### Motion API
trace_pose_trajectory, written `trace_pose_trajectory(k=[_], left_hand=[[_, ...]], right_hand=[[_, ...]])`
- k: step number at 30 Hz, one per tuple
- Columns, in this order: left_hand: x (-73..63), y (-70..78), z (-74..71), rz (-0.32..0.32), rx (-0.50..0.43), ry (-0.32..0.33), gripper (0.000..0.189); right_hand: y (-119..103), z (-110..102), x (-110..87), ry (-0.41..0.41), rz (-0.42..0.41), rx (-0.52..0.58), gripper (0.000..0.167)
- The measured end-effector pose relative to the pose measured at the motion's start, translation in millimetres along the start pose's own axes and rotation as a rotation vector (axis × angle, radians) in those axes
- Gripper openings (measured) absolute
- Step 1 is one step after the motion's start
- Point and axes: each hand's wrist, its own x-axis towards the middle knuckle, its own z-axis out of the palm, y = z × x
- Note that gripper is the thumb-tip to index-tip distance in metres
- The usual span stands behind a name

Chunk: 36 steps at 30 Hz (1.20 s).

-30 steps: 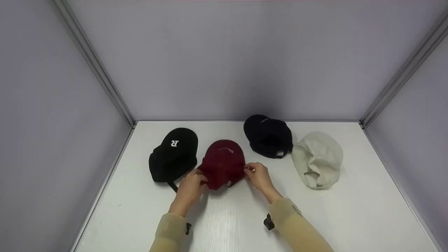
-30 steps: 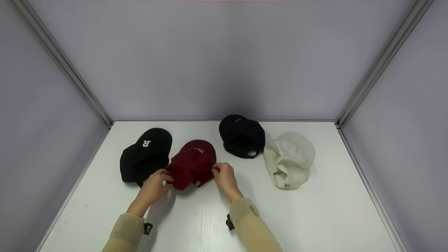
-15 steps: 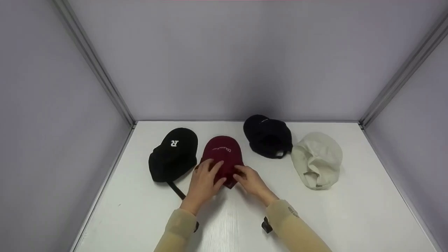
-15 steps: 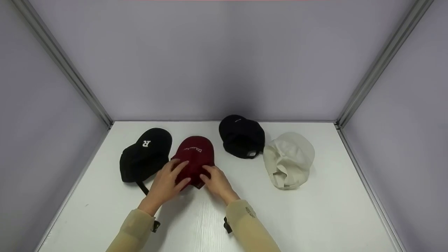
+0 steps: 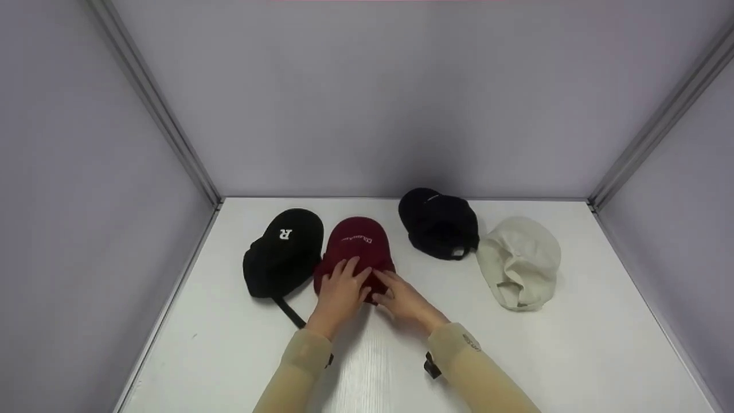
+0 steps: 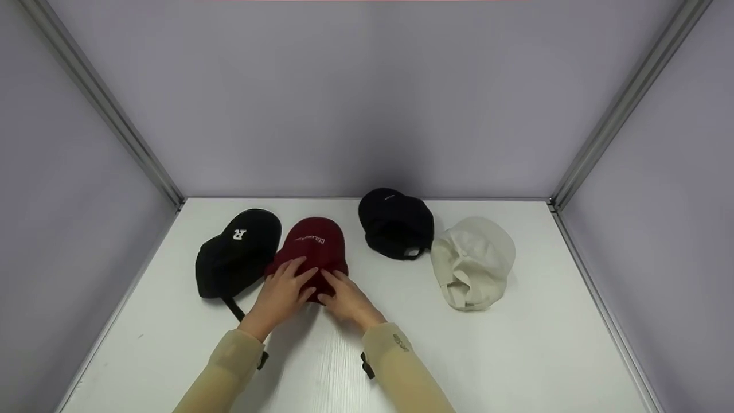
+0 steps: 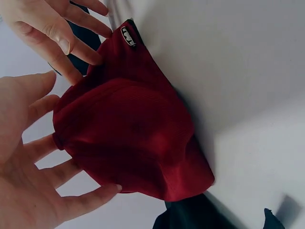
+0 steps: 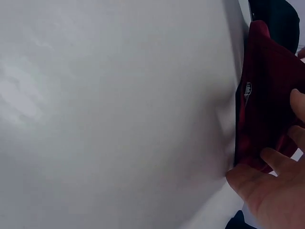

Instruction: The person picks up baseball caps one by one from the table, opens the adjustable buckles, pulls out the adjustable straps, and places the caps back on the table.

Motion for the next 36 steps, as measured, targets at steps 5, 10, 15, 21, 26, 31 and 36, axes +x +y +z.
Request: trace_pose_trajectory(k=[5,10,15,21,26,31,36], left_hand=[[1.4,-5.3,0.1,-0.054,-0.059,-0.041,0.044],[1.5,-13.5,-0.3,-0.101,-0.089,-0.061,0.045],[0.8,-20.6,-0.5,-0.113,-0.041,-0.038,0.045],[-1.3,-19.3,-0.6,-0.092,0.016,-0.011,0.045],[-0.8,-11.9,-0.5,-0.076,0.003,0.011,0.045],[-0.3,-3.4,0.4,-0.031,0.0,0.069,0.043],[1.3,5.1,0.2,0.029,-0.049,0.142,0.044]], right_hand=[[-1.3,0.3,4.3,-0.021,-0.021,-0.001,0.064],[-1.8,-2.5,5.1,-0.029,-0.019,0.005,0.063],[4.5,-9.5,2.5,0.008,-0.018,0.027,0.062],[17.0,-26.1,-4.0,0.095,0.0,0.046,0.06],[30.6,-42.4,-7.2,0.192,0.025,0.066,0.058],[44.4,-55.0,-11.5,0.271,0.048,0.061,0.057],[56.3,-66.5,-15.5,0.315,0.076,0.047,0.056]])
